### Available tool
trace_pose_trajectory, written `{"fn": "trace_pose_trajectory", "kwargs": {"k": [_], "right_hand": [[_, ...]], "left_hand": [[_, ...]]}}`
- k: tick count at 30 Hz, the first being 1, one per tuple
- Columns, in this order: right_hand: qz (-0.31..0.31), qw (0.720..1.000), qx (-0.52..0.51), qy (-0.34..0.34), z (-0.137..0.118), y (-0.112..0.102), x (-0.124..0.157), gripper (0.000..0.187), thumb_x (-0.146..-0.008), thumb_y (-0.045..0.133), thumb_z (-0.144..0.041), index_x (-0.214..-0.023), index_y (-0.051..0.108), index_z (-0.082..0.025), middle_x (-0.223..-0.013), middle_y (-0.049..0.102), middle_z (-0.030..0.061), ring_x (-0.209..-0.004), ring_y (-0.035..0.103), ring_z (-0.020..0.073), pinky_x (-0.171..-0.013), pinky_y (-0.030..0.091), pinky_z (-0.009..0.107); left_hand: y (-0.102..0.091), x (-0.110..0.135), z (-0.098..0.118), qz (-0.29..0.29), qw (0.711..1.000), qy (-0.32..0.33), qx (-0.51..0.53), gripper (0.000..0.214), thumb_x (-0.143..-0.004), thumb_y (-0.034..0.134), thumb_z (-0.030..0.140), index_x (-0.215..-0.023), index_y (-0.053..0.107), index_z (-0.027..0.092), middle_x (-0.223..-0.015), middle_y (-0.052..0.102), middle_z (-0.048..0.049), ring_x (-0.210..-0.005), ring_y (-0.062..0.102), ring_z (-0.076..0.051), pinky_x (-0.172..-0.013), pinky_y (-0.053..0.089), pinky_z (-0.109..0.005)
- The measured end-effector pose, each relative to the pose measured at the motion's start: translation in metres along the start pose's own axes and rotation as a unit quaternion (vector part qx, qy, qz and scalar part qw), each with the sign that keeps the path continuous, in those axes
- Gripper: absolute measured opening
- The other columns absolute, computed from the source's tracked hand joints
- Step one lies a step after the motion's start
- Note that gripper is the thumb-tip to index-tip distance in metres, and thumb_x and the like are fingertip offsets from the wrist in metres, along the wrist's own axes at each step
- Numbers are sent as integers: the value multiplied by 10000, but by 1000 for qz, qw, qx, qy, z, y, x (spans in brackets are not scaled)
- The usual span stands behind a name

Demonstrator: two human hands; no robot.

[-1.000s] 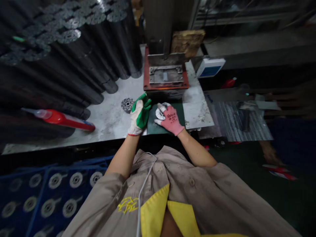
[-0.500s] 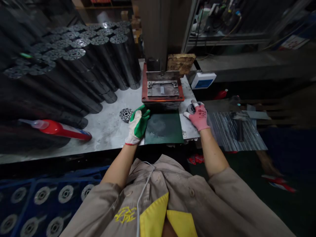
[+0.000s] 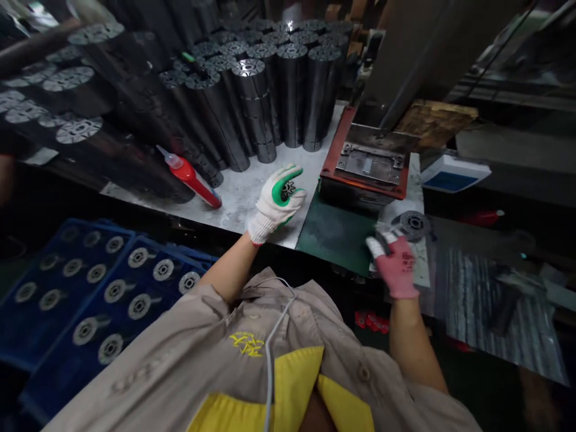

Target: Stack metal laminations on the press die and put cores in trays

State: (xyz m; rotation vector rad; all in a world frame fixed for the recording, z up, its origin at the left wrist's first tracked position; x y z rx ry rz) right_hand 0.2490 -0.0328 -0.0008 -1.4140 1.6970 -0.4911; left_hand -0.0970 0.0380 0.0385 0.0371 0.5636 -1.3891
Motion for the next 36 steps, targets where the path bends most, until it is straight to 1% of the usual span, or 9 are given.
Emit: {"fn": "trace_pose_trajectory", "kwargs": {"k": [3, 7, 12, 17, 20, 23, 27, 30, 36], "right_hand": [[-41, 999, 7, -13, -2, 23, 5, 466, -955, 550, -524, -1191, 807, -214, -1262, 751, 194, -1170, 678, 396, -1096, 516, 643], [-18, 1000, 10, -24, 3, 29, 3, 431, -958, 550, -503, -1182, 812, -245, -1262, 762, 178, -1165, 683, 388, -1092, 522, 635], [-4, 999, 14, -48, 3, 26, 5, 404, -982, 547, -479, -1202, 805, -259, -1252, 767, 161, -1150, 698, 363, -1073, 542, 605], [7, 999, 20, -44, 5, 30, 5, 426, -980, 542, -478, -1192, 810, -225, -1240, 767, 167, -1132, 694, 350, -1062, 547, 591], [-7, 1000, 13, -23, 4, 29, 6, 471, -974, 540, -503, -1199, 807, -185, -1254, 759, 184, -1155, 686, 350, -1082, 537, 592], [-20, 1000, -7, 5, -6, 17, 2, 517, -988, 540, -533, -1287, 771, -180, -1257, 750, 185, -1209, 680, 342, -1104, 539, 562], [15, 998, 47, -27, -47, -18, -37, 540, -1020, 546, -525, -1454, 673, -231, -1322, 712, 157, -1242, 662, 330, -1110, 538, 525], [12, 985, 148, -87, -85, -31, -91, 597, -1018, 584, -560, -1500, 631, -210, -1373, 661, 179, -1311, 593, 371, -1134, 488, 565], [-63, 957, 258, -118, -102, -2, -173, 656, -1035, 512, -702, -1110, 738, -90, -1241, 646, 220, -1248, 559, 413, -1053, 455, 623]], "left_hand": [[-5, -18, -27, -10, 987, -11, -159, 825, -687, 926, 535, -1391, 694, 170, -1556, 567, -201, -1459, 509, -439, -1258, 392, -649], [5, -26, -50, -32, 969, -36, -240, 721, -727, 839, 364, -1398, 692, 142, -1302, 681, -186, -1226, 648, -368, -1145, 514, -563], [12, -2, -19, -19, 990, -13, -142, 668, -801, 802, 394, -1415, 679, 161, -1242, 714, -152, -1143, 685, -311, -1085, 558, -494], [60, 19, 22, -150, 975, 112, -122, 772, -859, 828, 536, -1519, 612, 201, -1434, 638, -166, -1311, 630, -329, -1181, 507, -483], [91, 23, 17, -214, 950, 103, -201, 813, -845, 867, 516, -1549, 596, 213, -1456, 598, -174, -1374, 575, -363, -1232, 452, -520], [102, 26, 8, -204, 942, 96, -249, 815, -870, 833, 580, -1559, 588, 219, -1411, 603, -163, -1343, 575, -373, -1232, 428, -545], [96, 29, 3, -120, 953, 102, -260, 895, -832, 746, 814, -1513, 634, 244, -1445, 569, -174, -1324, 560, -399, -1204, 418, -587], [95, 29, -1, -120, 956, 73, -257, 924, -825, 709, 865, -1515, 626, 256, -1457, 568, -180, -1311, 577, -395, -1137, 475, -558], [100, 26, -5, -170, 954, 78, -236, 932, -883, 623, 876, -1551, 583, 229, -1481, 578, -191, -1349, 586, -372, -1168, 462, -518]]}}
Point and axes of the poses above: each hand's wrist, its own x-axis away from the middle knuckle, its own y-axis out of the palm, z = x × y, the point moved 4 cm from there along -x, towards the middle knuckle
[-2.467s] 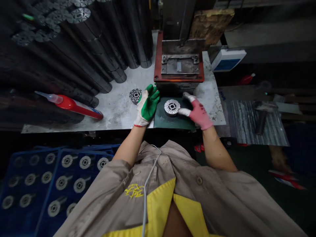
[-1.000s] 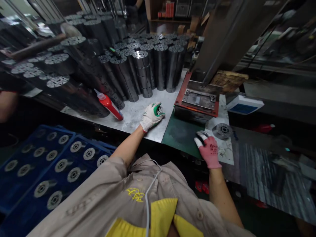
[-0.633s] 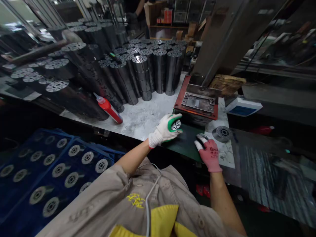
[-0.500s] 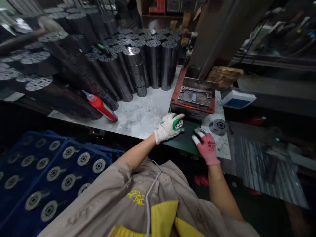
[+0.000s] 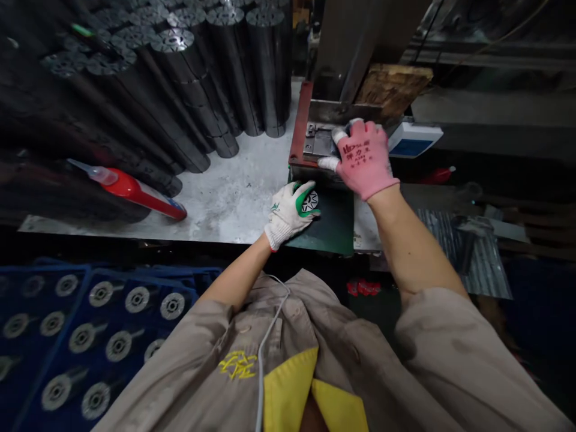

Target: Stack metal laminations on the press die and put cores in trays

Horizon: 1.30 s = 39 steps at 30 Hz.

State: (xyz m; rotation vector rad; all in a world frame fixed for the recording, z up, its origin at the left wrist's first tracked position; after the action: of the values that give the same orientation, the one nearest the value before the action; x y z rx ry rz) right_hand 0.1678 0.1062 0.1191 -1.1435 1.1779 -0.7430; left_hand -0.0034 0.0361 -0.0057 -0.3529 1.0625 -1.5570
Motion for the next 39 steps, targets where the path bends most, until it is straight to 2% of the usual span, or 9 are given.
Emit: {"fn": "trace_pose_trajectory", "kwargs": {"k": [4, 9, 15, 19, 27, 30, 33, 35, 39], "right_hand": [[25, 999, -26, -21, -1, -3, -2, 629, -1011, 532, -743, -993, 732, -147, -1195, 689, 204, -1206, 544, 356, -1048, 462, 541], [-71, 994, -76, 22, -17, -25, 35, 416, -1082, 501, -489, -1171, 772, -186, -1225, 748, 173, -1157, 659, 359, -1023, 503, 536], [-170, 956, -237, 36, -23, 21, 71, 351, -1017, 507, -316, -1223, 762, -190, -1231, 793, 106, -1137, 707, 281, -1031, 518, 419], [-261, 945, -197, 19, -27, 37, 68, 361, -1008, 492, -280, -1219, 756, -155, -1236, 790, 132, -1091, 698, 272, -971, 506, 376], [-361, 927, 22, -103, -61, 1, 63, 400, -1066, 443, -239, -1299, 739, -105, -1294, 766, 195, -1215, 699, 310, -1015, 467, 378], [-339, 936, 1, -96, -60, -15, 64, 364, -1065, 482, -262, -1277, 755, -149, -1254, 785, 160, -1169, 717, 304, -995, 491, 388], [-225, 974, -28, -21, -46, -38, 47, 398, -1079, 516, -383, -1362, 720, -191, -1287, 766, 147, -1173, 700, 327, -989, 514, 435], [-147, 988, 6, 42, -34, -47, 30, 495, -1070, 555, -467, -1424, 681, -146, -1374, 702, 208, -1252, 649, 396, -1016, 511, 510], [-113, 989, 65, 64, -21, -36, 3, 622, -1017, 609, -631, -1216, 754, -60, -1409, 612, 298, -1302, 562, 487, -1038, 488, 605]], "left_hand": [[0, 1, -1, 10, 1000, 9, 3, 945, -880, 603, 893, -1546, 594, 222, -1485, 582, -185, -1351, 587, -371, -1178, 453, -505], [2, 0, -1, 11, 1000, -6, -1, 926, -881, 629, 868, -1534, 610, 213, -1473, 587, -189, -1339, 591, -370, -1162, 467, -507], [-1, -3, -7, -26, 998, 44, 27, 901, -896, 651, 800, -1563, 580, 197, -1505, 582, -186, -1399, 563, -370, -1203, 454, -519], [-4, -2, -10, -62, 993, 82, 51, 877, -902, 666, 730, -1596, 544, 206, -1559, 559, -168, -1461, 522, -370, -1228, 445, -524], [-3, 0, 2, -7, 1000, 7, 5, 934, -823, 748, 760, -1536, 594, 177, -1438, 586, -192, -1330, 600, -377, -1160, 491, -522], [-1, -1, 2, -11, 1000, 7, 7, 859, -858, 730, 711, -1527, 605, 186, -1382, 634, -173, -1273, 636, -354, -1132, 512, -505], [-5, -1, -1, -8, 999, 38, 26, 834, -880, 710, 706, -1525, 608, 187, -1415, 630, -172, -1315, 618, -345, -1158, 502, -486], [-8, -1, -2, -14, 998, 55, 35, 827, -898, 683, 728, -1536, 601, 209, -1437, 624, -163, -1336, 606, -339, -1177, 493, -481], [-11, 0, -1, -27, 998, 55, 28, 822, -931, 617, 771, -1556, 582, 237, -1478, 609, -150, -1390, 570, -343, -1225, 453, -498]]}}
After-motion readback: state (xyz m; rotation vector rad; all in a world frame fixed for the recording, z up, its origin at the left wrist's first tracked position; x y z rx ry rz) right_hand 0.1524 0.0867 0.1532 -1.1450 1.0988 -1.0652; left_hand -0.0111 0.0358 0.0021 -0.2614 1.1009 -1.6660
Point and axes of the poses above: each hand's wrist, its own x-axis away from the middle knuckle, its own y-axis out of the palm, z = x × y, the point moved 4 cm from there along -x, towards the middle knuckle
